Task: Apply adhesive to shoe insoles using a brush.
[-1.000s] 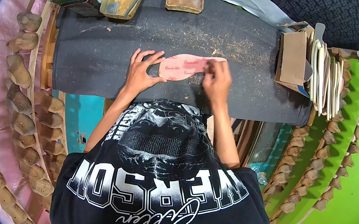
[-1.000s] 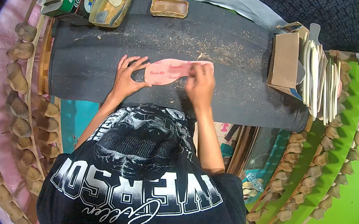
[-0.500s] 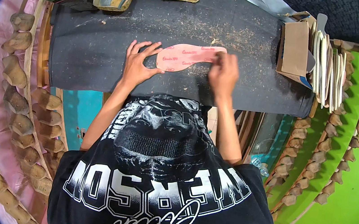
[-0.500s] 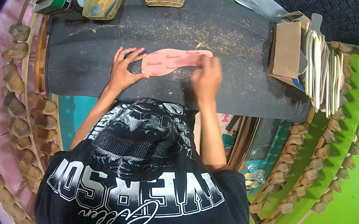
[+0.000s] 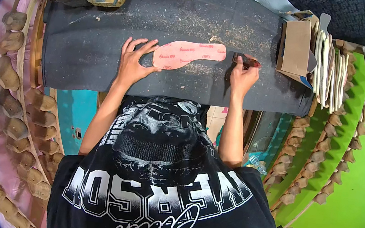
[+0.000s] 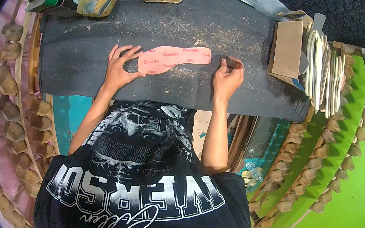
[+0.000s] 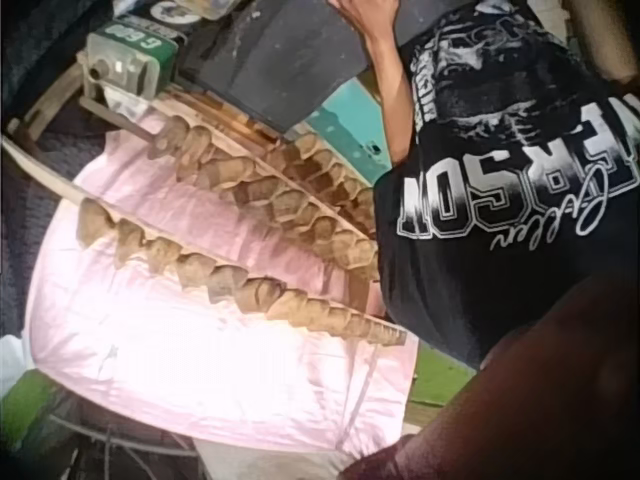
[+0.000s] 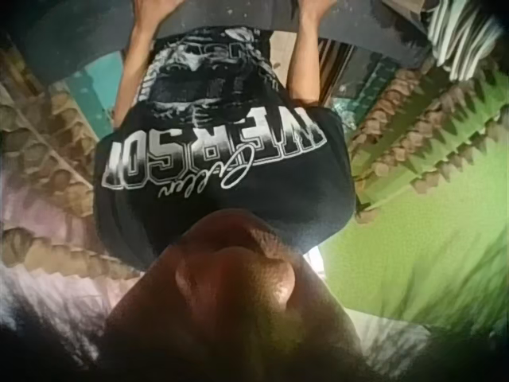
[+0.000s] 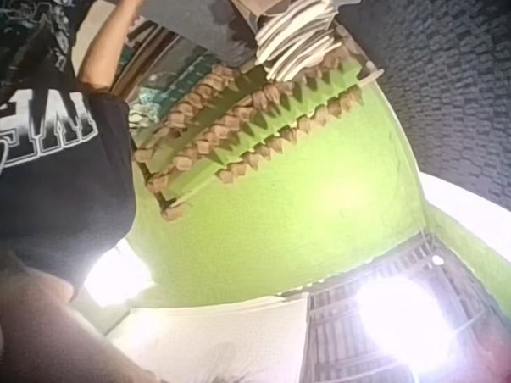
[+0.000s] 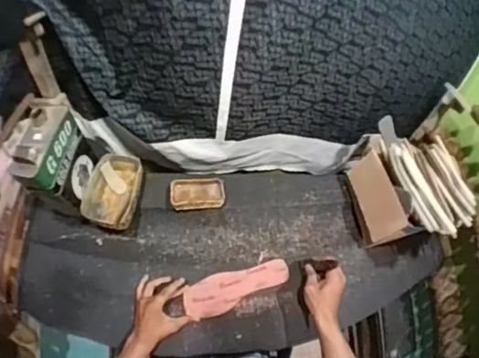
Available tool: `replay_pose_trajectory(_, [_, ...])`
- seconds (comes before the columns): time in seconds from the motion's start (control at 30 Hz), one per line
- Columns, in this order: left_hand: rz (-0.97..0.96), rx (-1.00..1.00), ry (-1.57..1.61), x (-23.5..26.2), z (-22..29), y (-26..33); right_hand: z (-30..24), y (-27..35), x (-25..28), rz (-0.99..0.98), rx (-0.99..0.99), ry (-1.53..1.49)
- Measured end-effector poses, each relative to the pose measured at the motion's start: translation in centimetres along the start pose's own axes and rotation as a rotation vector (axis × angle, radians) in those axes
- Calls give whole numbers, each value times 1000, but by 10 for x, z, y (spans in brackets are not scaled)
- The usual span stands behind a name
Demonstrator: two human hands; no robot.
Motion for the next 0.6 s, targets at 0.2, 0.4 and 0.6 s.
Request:
replay_pose_trajectory(0.2, [3,-28,-11,1,1,-1,-74,66,-66,-242,631,177])
replay_pose_trajectory(0.4, [8,-28,-11,-1,-2,1,-84,80,-102,-496,154,-253])
replay_pose_trajectory(0.6, [1,-18,9,-2,-4,1,-71,28,-60,-110,479,166])
Point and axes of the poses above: each hand's wrist, its own y-axis away from the middle knuckle, its own x-axis out of the back of the hand, z = x × y, the point moved 7 cm from there along -y, towards the middle knuckle, and after that the axes turned 3 degrees about y, right-handed, at the moved point
